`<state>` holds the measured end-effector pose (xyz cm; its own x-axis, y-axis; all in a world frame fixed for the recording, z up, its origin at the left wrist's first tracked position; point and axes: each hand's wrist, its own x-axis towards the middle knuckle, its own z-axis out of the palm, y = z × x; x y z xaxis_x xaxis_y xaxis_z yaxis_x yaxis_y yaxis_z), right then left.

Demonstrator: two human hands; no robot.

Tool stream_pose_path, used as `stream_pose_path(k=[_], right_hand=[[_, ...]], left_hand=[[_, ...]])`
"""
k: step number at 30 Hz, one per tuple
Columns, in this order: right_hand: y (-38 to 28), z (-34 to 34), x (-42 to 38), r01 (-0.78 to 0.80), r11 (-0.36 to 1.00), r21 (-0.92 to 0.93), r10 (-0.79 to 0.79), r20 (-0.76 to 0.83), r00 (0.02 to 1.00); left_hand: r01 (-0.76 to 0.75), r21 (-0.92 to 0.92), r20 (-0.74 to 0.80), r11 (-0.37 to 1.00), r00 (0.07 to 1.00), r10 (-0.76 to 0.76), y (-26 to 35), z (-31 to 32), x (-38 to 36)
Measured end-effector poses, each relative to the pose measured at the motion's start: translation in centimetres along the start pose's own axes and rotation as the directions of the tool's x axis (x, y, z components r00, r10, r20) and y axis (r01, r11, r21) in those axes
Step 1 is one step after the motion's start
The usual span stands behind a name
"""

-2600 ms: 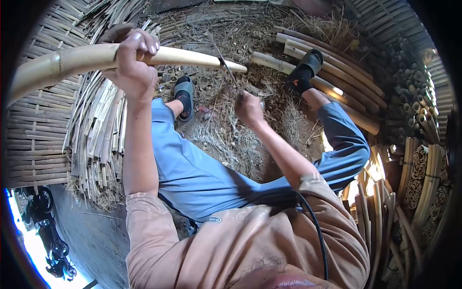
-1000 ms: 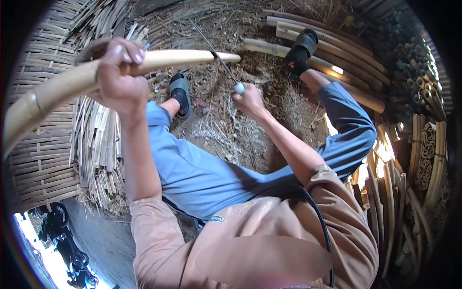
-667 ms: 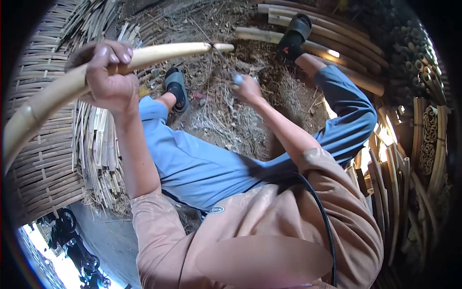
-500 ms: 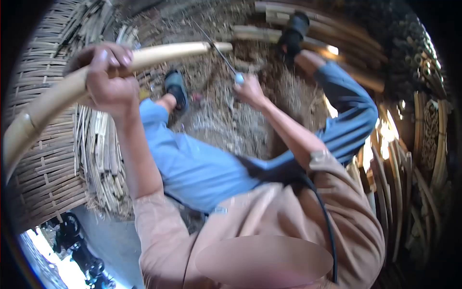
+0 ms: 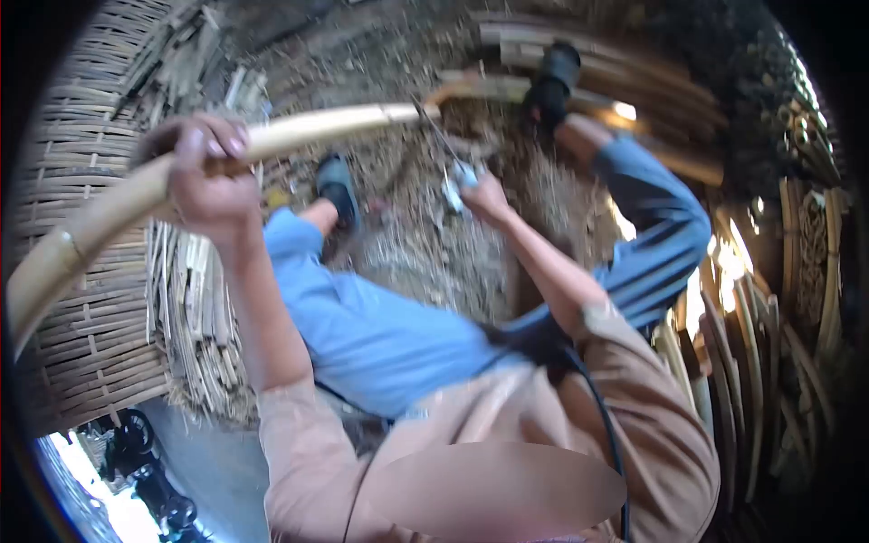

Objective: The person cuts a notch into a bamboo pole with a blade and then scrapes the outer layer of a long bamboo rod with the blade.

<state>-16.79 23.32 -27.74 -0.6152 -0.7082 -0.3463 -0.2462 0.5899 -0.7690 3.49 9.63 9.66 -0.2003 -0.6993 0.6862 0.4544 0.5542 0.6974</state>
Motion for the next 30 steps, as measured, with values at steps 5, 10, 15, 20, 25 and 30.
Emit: stream_pose_path(k=[5, 10, 15, 20, 25, 30], right_hand=[[-6.5, 0.7, -4.8, 0.247, 0.968, 0.033, -0.247, -0.026, 0.969], [3.6, 3.6, 2.3, -0.220, 0.969, 0.110, 0.214, 0.058, 0.975], [4.0, -1.3, 0.5, -0.210, 0.972, -0.109, 0.221, 0.094, 0.971], [3.0, 2.7, -0.9, -0.185, 0.982, 0.036, 0.182, 0.063, 0.981], [0.2, 5.0, -6.8, -0.420, 0.839, 0.345, 0.374, 0.195, 0.907], [-0.8, 8.0, -7.7, -0.107, 0.954, 0.281, 0.181, -0.250, 0.951]], left_hand=[[0.058, 0.018, 0.008, 0.998, 0.998, -0.058, -0.4, -1.0, 0.7], [-0.020, -0.111, -0.019, 0.994, 1.000, 0.018, -1.6, -2.9, 1.5], [-0.037, -0.147, 0.035, 0.988, 0.998, 0.043, -1.8, -2.9, 2.4], [-0.016, -0.146, -0.028, 0.989, 1.000, 0.012, -1.6, -3.5, 2.2], [-0.002, 0.067, -0.202, 0.998, 0.979, 0.015, -0.9, -2.5, 2.4], [0.087, -0.022, -0.235, 0.996, 0.968, -0.090, -0.8, -3.3, 2.5]])
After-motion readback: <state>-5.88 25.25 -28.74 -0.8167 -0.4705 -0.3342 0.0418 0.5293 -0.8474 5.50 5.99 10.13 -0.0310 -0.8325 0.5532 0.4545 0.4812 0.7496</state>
